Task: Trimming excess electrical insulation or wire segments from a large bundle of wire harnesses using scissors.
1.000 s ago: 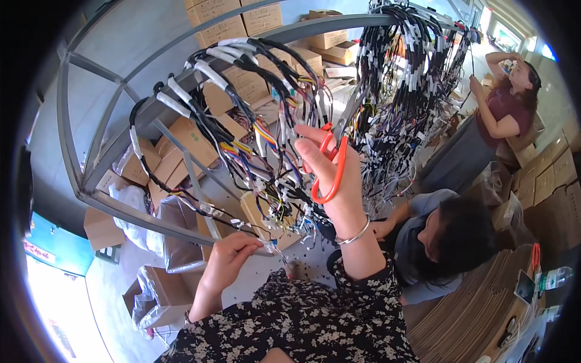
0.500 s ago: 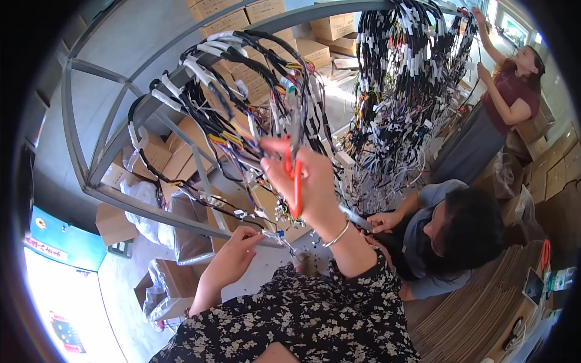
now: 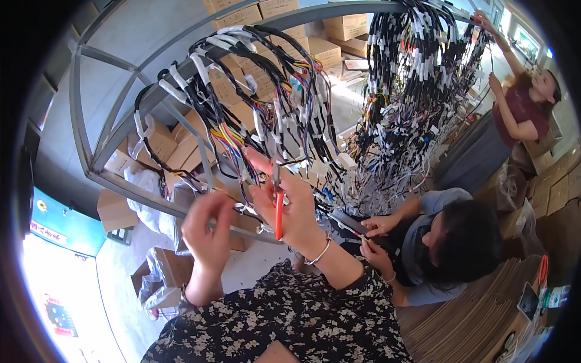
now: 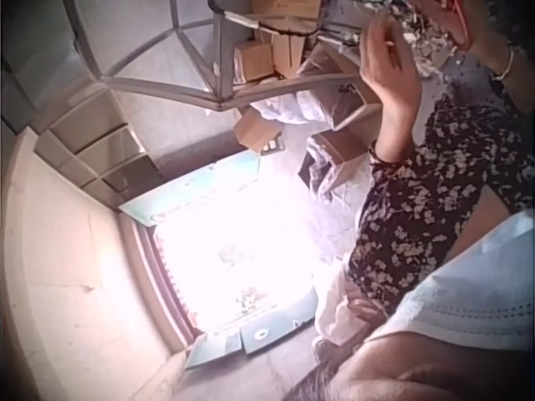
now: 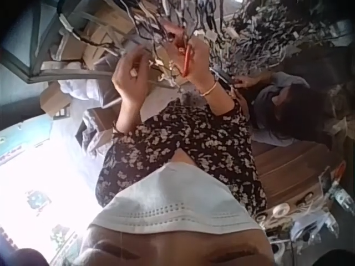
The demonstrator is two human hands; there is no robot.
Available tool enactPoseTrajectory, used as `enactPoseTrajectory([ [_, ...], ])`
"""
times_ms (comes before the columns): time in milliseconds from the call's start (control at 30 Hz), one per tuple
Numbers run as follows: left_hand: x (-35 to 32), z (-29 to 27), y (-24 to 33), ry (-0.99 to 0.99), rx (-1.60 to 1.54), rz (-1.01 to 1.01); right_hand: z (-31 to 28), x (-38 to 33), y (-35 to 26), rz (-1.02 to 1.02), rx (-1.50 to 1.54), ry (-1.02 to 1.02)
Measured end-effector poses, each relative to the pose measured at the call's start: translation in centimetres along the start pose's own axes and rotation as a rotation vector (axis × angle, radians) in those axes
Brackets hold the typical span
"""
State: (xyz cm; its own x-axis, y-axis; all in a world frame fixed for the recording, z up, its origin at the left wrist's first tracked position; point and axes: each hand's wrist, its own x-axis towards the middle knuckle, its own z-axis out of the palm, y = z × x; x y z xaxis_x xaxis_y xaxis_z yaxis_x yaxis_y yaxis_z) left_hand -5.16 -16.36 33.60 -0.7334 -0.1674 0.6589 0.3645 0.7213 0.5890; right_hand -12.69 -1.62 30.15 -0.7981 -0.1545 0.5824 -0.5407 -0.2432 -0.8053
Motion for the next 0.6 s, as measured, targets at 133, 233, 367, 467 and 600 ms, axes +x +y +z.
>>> enactPoseTrajectory([
  [133, 4.3, 0.8, 2.0, 0.179, -0.045, 0.388, 0.7, -0.4, 0.1, 0.008, 0.063, 0.033],
  [233, 6.5, 1.8, 4.1, 0.077, -0.287, 0.261, 0.8, -0.6, 1.0, -0.022, 0.134, -0.029],
  [367, 6.3, 3.8, 6.0, -0.192, -0.680, -0.029, 1.1, -2.1, 2.1, 0.188, 0.454, -0.003],
  [467, 6.6, 4.9, 5.9, -0.140, -0.705, -0.124, 0.1, -1.4, -0.1, 0.259, 0.409, -0.068],
  [600, 8.2, 8.3, 5.1, -0.089, -0.660, -0.140, -1.1, -3.7, 3.3, 0.383, 0.630, 0.134],
])
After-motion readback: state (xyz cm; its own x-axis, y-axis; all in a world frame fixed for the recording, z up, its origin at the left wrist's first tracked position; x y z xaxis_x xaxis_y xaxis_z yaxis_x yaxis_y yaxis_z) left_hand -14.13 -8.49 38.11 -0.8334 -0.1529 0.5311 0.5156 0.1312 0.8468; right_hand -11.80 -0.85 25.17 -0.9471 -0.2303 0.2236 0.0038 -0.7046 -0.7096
